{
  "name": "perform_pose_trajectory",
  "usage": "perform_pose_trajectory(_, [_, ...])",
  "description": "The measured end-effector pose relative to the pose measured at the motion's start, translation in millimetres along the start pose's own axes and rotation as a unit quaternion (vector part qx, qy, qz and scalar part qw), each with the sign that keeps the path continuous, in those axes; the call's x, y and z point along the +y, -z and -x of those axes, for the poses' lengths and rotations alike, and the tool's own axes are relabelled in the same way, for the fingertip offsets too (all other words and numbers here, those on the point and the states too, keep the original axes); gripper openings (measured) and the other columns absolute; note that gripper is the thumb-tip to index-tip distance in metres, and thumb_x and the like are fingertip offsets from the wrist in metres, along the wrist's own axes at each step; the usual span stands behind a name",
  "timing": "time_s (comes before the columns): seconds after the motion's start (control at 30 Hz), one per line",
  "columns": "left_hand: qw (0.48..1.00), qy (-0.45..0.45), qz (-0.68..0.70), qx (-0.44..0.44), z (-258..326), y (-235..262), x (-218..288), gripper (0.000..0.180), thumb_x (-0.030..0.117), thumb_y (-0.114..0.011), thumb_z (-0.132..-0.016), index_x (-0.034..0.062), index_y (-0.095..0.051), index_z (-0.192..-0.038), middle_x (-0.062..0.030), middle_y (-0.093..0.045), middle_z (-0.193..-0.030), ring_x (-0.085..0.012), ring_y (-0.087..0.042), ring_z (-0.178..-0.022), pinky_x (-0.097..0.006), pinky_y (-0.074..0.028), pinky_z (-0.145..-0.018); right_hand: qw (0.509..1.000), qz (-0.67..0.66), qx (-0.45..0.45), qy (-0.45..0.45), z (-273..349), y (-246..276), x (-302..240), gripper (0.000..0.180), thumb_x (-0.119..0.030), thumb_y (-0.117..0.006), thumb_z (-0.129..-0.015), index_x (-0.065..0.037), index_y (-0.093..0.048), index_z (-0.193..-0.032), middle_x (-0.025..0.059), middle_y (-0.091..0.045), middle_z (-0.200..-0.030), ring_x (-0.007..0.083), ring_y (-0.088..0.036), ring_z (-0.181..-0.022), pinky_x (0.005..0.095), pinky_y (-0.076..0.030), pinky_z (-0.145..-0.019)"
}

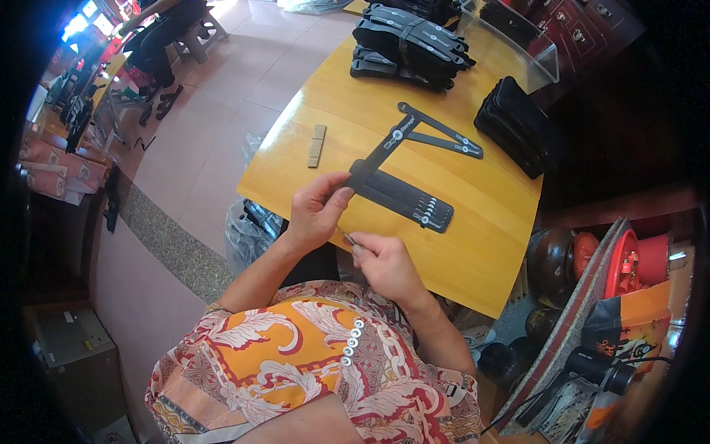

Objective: Assembling black straps by inserting and securing small pins or fasteners.

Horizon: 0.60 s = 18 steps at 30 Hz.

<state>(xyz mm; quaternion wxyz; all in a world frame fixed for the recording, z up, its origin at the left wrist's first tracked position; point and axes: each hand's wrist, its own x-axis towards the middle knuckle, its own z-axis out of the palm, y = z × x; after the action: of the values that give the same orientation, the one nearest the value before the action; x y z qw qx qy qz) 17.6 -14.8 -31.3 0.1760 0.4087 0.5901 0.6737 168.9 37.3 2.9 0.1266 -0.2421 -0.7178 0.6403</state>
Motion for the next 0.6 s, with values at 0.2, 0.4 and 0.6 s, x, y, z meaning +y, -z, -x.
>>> perform_pose_trajectory(0.2, [0.997, 0.061, -0.046, -0.006, 3, -1, -4, 0.016, 0.005, -0.059, -0.086, -0.0048, -0.058, -0.099, -0.0097, -0.06, -0.069, -0.0105, -0.052, -0.058, -0.025, -0.043, -0.052, 0.875, 0.427, 0.081, 0.212, -1, 0, -12, 0.022, 0.0, -0.051, -0.076, 0.0, -0.059, -0.097, 0.0148, -0.055, -0.069, 0.0306, -0.058, -0.062, 0.0377, -0.046, -0.053])
perform_pose_trajectory(0.4, [0.996, 0.072, -0.033, -0.029, 0, -6, 4, 0.015, 0.005, -0.058, -0.086, -0.0045, -0.058, -0.098, -0.0075, -0.059, -0.07, -0.0103, -0.052, -0.062, -0.025, -0.043, -0.055, 0.849, 0.48, 0.082, 0.206, 2, -1, -21, 0.023, 0.0, -0.05, -0.074, 0.0, -0.058, -0.095, 0.013, -0.054, -0.067, 0.0308, -0.058, -0.061, 0.0379, -0.047, -0.055])
perform_pose_trajectory(0.6, [0.939, 0.217, 0.257, -0.069, -7, -1, 14, 0.017, 0.01, -0.056, -0.089, -0.0012, -0.057, -0.102, -0.0034, -0.057, -0.071, -0.0066, -0.047, -0.056, -0.02, -0.038, -0.048, 0.998, -0.021, -0.008, -0.059, -1, 12, -7, 0.019, -0.001, -0.052, -0.081, 0.003, -0.062, -0.097, 0.0176, -0.062, -0.074, 0.029, -0.062, -0.069, 0.0328, -0.048, -0.061])
